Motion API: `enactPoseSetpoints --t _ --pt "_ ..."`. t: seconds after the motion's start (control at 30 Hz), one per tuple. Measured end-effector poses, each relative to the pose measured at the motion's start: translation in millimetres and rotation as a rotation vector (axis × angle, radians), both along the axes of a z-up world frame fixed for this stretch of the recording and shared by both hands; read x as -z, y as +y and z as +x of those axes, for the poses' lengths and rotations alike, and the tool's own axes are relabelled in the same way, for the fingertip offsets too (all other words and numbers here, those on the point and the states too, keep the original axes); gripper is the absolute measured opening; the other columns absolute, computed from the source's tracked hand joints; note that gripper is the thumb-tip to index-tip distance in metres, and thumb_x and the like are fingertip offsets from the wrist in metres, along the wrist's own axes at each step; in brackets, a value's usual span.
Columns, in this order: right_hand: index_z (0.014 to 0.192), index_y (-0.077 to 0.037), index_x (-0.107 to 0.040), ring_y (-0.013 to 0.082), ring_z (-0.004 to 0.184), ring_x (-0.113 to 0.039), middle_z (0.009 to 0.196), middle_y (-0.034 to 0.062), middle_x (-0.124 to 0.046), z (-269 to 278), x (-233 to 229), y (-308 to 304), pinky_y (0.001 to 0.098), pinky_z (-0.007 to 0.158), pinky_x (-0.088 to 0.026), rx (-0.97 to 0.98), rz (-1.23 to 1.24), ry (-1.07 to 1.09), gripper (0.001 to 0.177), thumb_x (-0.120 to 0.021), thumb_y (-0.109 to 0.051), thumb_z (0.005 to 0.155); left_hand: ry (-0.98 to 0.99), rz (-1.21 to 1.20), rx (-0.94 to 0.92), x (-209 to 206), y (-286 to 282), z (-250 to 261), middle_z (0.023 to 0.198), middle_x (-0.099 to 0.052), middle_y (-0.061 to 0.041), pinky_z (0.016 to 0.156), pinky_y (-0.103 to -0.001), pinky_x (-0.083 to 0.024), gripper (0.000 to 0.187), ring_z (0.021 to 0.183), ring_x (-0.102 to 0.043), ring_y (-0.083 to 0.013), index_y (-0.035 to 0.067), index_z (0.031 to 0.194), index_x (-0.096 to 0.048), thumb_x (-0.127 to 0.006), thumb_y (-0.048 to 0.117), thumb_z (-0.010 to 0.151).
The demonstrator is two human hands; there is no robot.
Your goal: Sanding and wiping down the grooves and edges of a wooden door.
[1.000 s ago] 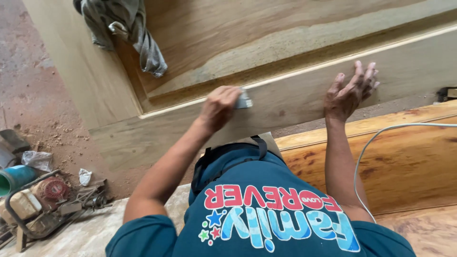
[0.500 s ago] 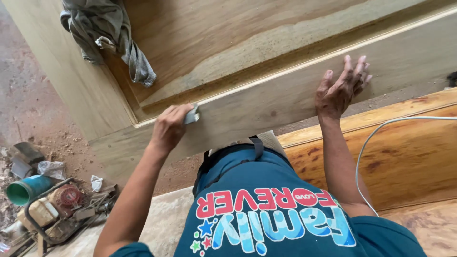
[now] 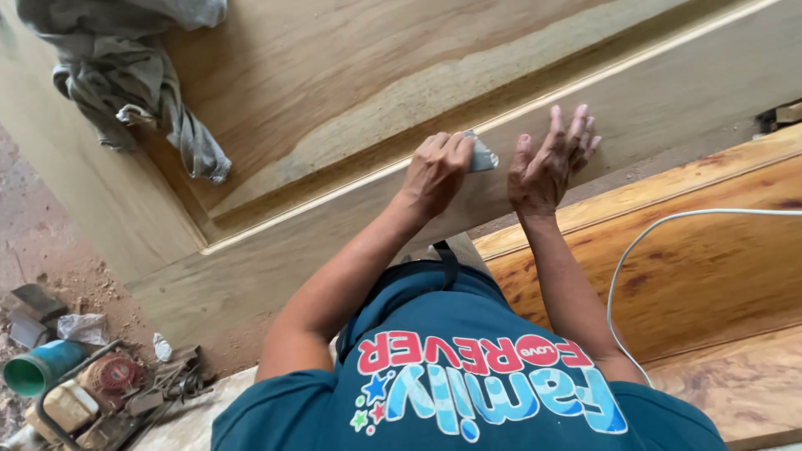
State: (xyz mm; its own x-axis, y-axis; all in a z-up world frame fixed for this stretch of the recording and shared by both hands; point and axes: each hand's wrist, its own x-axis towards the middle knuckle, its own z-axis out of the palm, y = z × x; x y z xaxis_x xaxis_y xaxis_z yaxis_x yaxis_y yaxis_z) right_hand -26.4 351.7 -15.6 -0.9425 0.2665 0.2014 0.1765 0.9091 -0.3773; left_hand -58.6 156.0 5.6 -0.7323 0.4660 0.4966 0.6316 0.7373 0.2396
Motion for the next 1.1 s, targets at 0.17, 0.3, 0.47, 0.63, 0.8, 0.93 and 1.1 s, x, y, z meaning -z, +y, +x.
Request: enactPoseSetpoints --t 0.17,0.3,0.47,0.63,0.8,0.93,1.1 --pt "0.151 -0.008 -0.054 0.0462 0.149 -0.030 0.161 0.0243 -0.035 -5 16 42 0.0591 0.121 -0.006 -0.079 -0.039 0.024 0.056 -0.059 -0.035 0.101 -0.184 -0.071 0.028 -19 -103 42 0.093 -0.068 -0.012 0.091 -0.038 -0.056 0.021 0.095 -0.070 -0.0283 0.007 0.108 -0.066 -0.054 0.006 0.091" --pt "0.153 -0.008 -0.054 0.0444 0.151 -0.025 0.162 0.0241 -0.032 -16 24 77 0.0583 0.120 -0.003 -0.041 -0.003 0.050 0.060 -0.060 -0.039 0.102 -0.355 -0.093 -0.072 -27 -177 80 0.105 -0.072 -0.011 0.095 -0.038 -0.056 0.049 0.103 -0.070 -0.0290 0.007 0.118 -0.068 -0.055 -0.005 0.072" --pt "0.154 -0.006 -0.052 0.0479 0.150 -0.023 0.162 0.0271 -0.031 -18 10 71 0.0598 0.121 -0.006 -0.080 0.051 0.046 0.062 -0.058 -0.040 0.102 -0.371 0.017 -0.045 -13 -95 45 0.107 -0.073 -0.013 0.097 -0.040 -0.056 0.050 0.105 -0.070 -0.0294 0.005 0.116 -0.068 -0.054 -0.005 0.069" --pt "0.154 -0.007 -0.052 0.0456 0.152 -0.021 0.163 0.0243 -0.029 -18 12 72 0.0592 0.122 -0.005 -0.045 0.044 0.060 0.061 -0.056 -0.037 0.101 -0.110 0.033 -0.004 -2 61 -25 0.081 -0.065 -0.005 0.080 -0.033 -0.056 0.020 0.084 -0.067 -0.0227 0.009 0.093 -0.066 -0.054 -0.001 0.079" --pt "0.155 -0.009 -0.050 0.0453 0.151 -0.025 0.163 0.0242 -0.030 -17 16 75 0.0598 0.122 -0.008 -0.054 0.106 0.083 0.059 -0.052 -0.038 0.104 -0.016 -0.021 -0.023 8 102 -38 0.074 -0.056 -0.007 0.075 -0.036 -0.053 0.009 0.076 -0.062 -0.0260 0.009 0.085 -0.060 -0.058 0.003 0.078" --pt "0.154 -0.007 -0.049 0.0469 0.151 -0.025 0.162 0.0263 -0.030 -19 4 69 0.0613 0.122 -0.007 -0.068 0.088 0.052 0.061 -0.058 -0.033 0.100 -0.208 -0.153 -0.020 -17 11 0 0.095 -0.067 -0.010 0.091 -0.035 -0.055 0.019 0.096 -0.069 -0.0253 0.008 0.108 -0.067 -0.055 0.005 0.093" --pt "0.155 -0.006 -0.048 0.0468 0.152 -0.022 0.163 0.0270 -0.029 -19 11 70 0.0615 0.122 -0.006 -0.071 0.093 0.052 0.065 -0.060 -0.036 0.098 -0.333 -0.080 -0.113 -44 -88 42 0.101 -0.071 -0.011 0.089 -0.037 -0.056 0.044 0.097 -0.070 -0.0282 0.006 0.115 -0.069 -0.050 -0.007 0.078"
